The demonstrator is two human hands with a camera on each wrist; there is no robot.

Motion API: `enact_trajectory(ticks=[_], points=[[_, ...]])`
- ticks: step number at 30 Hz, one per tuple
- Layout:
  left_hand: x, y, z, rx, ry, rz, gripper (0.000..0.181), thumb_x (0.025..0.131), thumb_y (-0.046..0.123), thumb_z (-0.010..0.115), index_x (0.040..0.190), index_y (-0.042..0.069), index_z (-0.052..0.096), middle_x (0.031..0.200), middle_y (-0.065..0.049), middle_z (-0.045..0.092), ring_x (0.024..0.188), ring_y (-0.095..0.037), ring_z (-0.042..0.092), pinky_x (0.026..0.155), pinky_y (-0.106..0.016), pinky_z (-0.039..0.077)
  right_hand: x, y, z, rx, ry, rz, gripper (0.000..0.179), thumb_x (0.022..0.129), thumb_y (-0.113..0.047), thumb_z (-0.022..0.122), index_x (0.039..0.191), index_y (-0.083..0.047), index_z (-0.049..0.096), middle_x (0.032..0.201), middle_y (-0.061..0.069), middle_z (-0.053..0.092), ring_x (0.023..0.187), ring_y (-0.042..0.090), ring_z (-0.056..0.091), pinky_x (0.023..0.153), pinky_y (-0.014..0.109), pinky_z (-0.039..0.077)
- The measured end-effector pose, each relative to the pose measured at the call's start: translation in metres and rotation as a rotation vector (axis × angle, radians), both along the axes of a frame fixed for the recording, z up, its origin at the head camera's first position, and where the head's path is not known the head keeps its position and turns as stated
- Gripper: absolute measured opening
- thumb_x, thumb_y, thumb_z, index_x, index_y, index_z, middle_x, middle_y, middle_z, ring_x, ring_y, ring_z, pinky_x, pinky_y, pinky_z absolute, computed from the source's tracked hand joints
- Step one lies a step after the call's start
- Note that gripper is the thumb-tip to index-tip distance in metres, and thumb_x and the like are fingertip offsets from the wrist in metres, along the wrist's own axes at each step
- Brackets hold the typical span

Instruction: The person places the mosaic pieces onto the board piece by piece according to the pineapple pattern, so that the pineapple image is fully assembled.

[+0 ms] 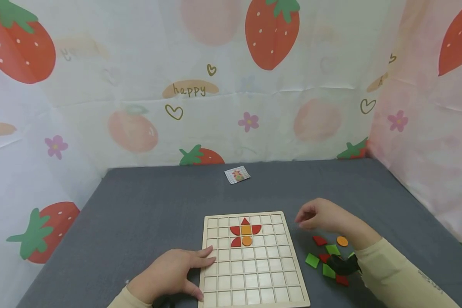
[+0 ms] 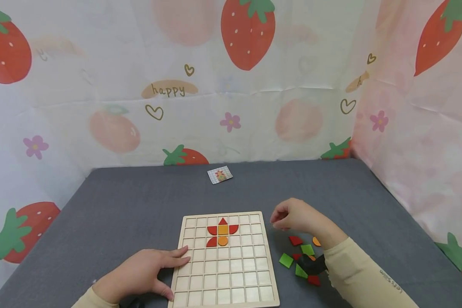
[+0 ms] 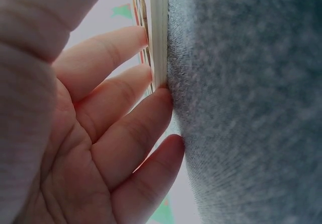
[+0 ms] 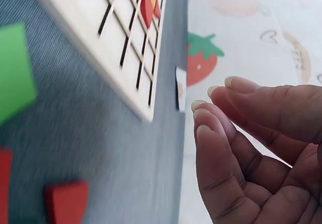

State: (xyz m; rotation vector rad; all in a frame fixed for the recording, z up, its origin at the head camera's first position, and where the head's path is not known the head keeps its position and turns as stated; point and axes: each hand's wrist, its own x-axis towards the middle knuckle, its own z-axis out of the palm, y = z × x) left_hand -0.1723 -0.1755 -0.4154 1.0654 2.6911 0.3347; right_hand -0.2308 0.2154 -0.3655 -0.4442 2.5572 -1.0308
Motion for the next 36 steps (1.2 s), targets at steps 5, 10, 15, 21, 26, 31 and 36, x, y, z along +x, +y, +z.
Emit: enact_trajectory(ticks=[5, 10, 15, 21, 26, 31, 36], points=[[0.000, -0.001, -0.002, -0.001, 0.024, -0.008, 0.085, 0.059, 0.068, 0.064, 0.132, 0.026, 0.050, 0.138, 0.002, 0.044, 0.117, -0.011, 0.051, 0.089, -0.032, 0.044, 0.002, 0.015, -0.006, 0.035, -0.003, -0.027, 0.011, 0.082, -0.012, 0.067, 0.091, -0.007, 0.069, 0.086, 0.002, 0.064, 0.075, 0.017, 0.058, 0.068, 0.033, 0.049], [0.000, -0.001, -0.002, -0.001, 0.027, -0.009, 0.085, 0.059, 0.067, 0.064, 0.132, 0.025, 0.051, 0.138, 0.002, 0.045, 0.116, -0.011, 0.051, 0.089, -0.032, 0.044, 0.002, 0.026, -0.016, 0.097, 0.011, -0.026, 0.007, 0.079, -0.011, 0.069, 0.086, -0.009, 0.069, 0.082, -0.002, 0.063, 0.072, 0.014, 0.055, 0.065, 0.031, 0.047], [0.000, -0.001, -0.001, 0.000, 0.017, -0.007, 0.084, 0.060, 0.067, 0.065, 0.132, 0.025, 0.050, 0.138, 0.001, 0.045, 0.117, -0.012, 0.051, 0.090, -0.033, 0.044, 0.003, 0.032, -0.024, 0.113, 0.011, 0.024, 0.008, 0.075, -0.006, 0.071, 0.080, -0.007, 0.065, 0.075, -0.001, 0.060, 0.067, 0.014, 0.053, 0.061, 0.030, 0.045], [0.000, -0.001, -0.001, -0.009, 0.013, 0.000, 0.085, 0.060, 0.068, 0.063, 0.132, 0.026, 0.050, 0.139, 0.002, 0.044, 0.116, -0.011, 0.051, 0.089, -0.033, 0.044, 0.005, 0.033, -0.028, 0.128, 0.002, 0.062, 0.018, 0.069, -0.001, 0.073, 0.075, -0.005, 0.057, 0.068, -0.001, 0.055, 0.061, 0.015, 0.050, 0.055, 0.030, 0.043], [0.000, -0.001, -0.002, -0.013, 0.002, -0.001, 0.086, 0.060, 0.069, 0.062, 0.133, 0.026, 0.049, 0.139, 0.003, 0.043, 0.117, -0.011, 0.050, 0.090, -0.033, 0.044, 0.008, 0.028, -0.030, 0.195, 0.014, 0.036, 0.022, 0.068, 0.002, 0.074, 0.075, -0.007, 0.055, 0.066, 0.000, 0.053, 0.055, 0.013, 0.047, 0.047, 0.028, 0.041], [0.000, -0.001, -0.002, -0.008, -0.002, 0.001, 0.086, 0.059, 0.070, 0.062, 0.133, 0.026, 0.049, 0.139, 0.003, 0.043, 0.117, -0.011, 0.050, 0.090, -0.033, 0.044, 0.009, 0.023, -0.032, 0.234, 0.014, 0.003, 0.021, 0.070, -0.005, 0.075, 0.072, -0.009, 0.054, 0.062, 0.000, 0.050, 0.046, 0.013, 0.042, 0.041, 0.027, 0.036], [0.000, -0.001, -0.002, -0.015, 0.007, 0.003, 0.086, 0.059, 0.070, 0.062, 0.132, 0.027, 0.050, 0.139, 0.003, 0.044, 0.118, -0.011, 0.050, 0.090, -0.033, 0.043, 0.008, 0.021, -0.032, 0.250, 0.047, 0.031, 0.023, 0.071, -0.016, 0.077, 0.069, -0.011, 0.055, 0.063, -0.001, 0.050, 0.052, 0.014, 0.043, 0.048, 0.029, 0.037]])
